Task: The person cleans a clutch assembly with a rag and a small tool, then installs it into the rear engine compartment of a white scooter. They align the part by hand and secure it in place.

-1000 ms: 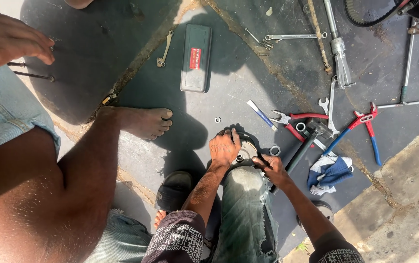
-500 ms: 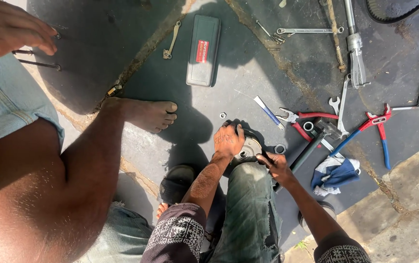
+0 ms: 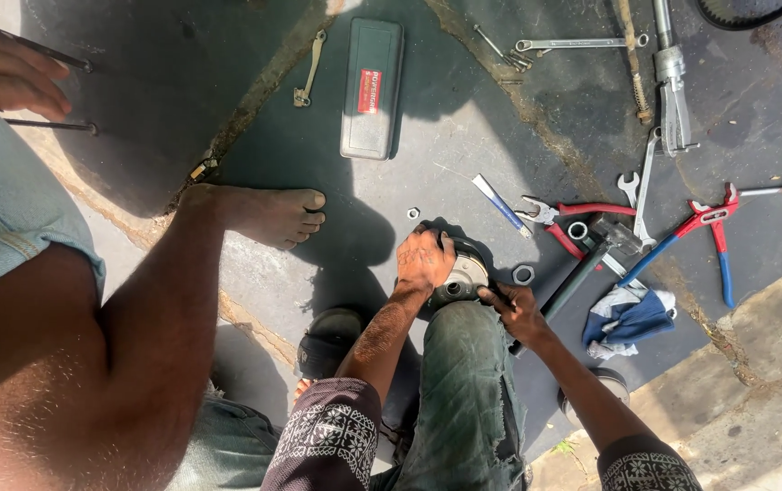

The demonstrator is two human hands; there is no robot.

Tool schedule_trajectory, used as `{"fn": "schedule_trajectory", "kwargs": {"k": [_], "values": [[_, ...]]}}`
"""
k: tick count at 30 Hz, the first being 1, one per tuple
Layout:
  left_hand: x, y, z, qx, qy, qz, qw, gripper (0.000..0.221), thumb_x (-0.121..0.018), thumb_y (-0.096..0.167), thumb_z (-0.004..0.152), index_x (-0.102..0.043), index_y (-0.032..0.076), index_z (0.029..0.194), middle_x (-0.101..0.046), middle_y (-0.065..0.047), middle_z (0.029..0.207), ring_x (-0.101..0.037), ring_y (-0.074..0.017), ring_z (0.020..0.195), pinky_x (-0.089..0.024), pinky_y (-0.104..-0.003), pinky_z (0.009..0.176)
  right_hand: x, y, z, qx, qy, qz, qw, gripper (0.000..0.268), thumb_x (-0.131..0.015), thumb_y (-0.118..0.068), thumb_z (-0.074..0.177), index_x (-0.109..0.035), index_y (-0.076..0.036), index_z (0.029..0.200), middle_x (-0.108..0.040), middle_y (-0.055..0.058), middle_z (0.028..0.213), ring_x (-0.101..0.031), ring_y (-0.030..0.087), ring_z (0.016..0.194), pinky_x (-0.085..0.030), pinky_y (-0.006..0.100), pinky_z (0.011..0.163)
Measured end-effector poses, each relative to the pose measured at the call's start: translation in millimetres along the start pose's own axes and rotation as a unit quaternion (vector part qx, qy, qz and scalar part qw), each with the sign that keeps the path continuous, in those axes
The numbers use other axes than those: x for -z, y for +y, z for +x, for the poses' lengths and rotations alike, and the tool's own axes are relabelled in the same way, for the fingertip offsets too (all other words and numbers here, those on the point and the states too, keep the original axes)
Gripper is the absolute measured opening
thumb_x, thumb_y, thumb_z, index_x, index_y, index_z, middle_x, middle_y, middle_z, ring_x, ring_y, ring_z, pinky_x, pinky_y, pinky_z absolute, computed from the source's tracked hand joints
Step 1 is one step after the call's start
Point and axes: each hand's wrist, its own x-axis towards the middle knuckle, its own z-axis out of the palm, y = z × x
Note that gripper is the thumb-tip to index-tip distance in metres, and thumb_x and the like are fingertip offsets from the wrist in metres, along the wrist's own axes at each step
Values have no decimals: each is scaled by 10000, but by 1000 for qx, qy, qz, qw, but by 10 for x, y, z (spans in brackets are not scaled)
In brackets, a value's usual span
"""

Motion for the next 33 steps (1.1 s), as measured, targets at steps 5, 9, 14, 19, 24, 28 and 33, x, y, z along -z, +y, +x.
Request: {"fn": "schedule_trajectory", "kwargs": {"k": [5,9,14,19,24,28,33], "values": [[4,18,-25,18,-3,-2,1000,358,-542,289,943,-747,-5,960,-718,-236,1063,-710,-403,969,-562,-469,898,51,171,151,-49,-16,13,999,421,-621,-364,1034,-693,25,1178,-670,58,939,-549,132,837,-447,334,738],[53,45,7,15,-12,-5,1000,351,-541,287,927,-748,4,954,-711,-229,1063,-707,-405,965,-555,-481,884,-120,-304,405,-16,156,-46,987,733,-398,-578,1073,-707,86,1107,-745,287,989,-689,398,917,-536,477,875],[54,41,-11,2,24,-15,1000,350,-548,293,919,-759,13,929,-722,-218,1050,-702,-417,949,-550,-492,886,-428,-422,709,-76,199,-184,960,800,-459,-661,993,-651,51,1303,-612,334,1300,-513,482,1255,-369,526,1122],[-30,-4,-35,8,30,-26,999,362,-533,296,935,-759,14,922,-732,-211,1037,-713,-415,924,-559,-495,869,-426,-207,754,-61,220,-165,959,814,-454,-665,998,-643,69,1292,-599,319,1336,-488,458,1288,-347,509,1134],[81,64,-57,38,21,-33,999,569,-508,501,1014,-752,3,885,-727,-230,978,-720,-411,913,-570,-494,834,-414,-308,788,-72,220,-187,955,804,-512,-646,982,-632,80,1304,-608,344,1286,-511,473,1264,-384,504,1106],[236,209,-194,58,56,-44,996,625,-540,588,955,-759,11,861,-732,-225,938,-716,-415,889,-568,-501,813,-414,-386,775,-69,221,-199,952,752,-571,-588,956,-636,81,1293,-619,344,1276,-524,483,1246,-390,503,1103],[125,132,-341,160,113,-154,969,610,-568,564,949,-762,-15,950,-720,-256,948,-714,-434,886,-562,-517,798,-419,-392,753,-69,226,-184,954,684,-614,-492,930,-635,85,1296,-619,379,1224,-532,501,1220,-399,509,1086]]}}
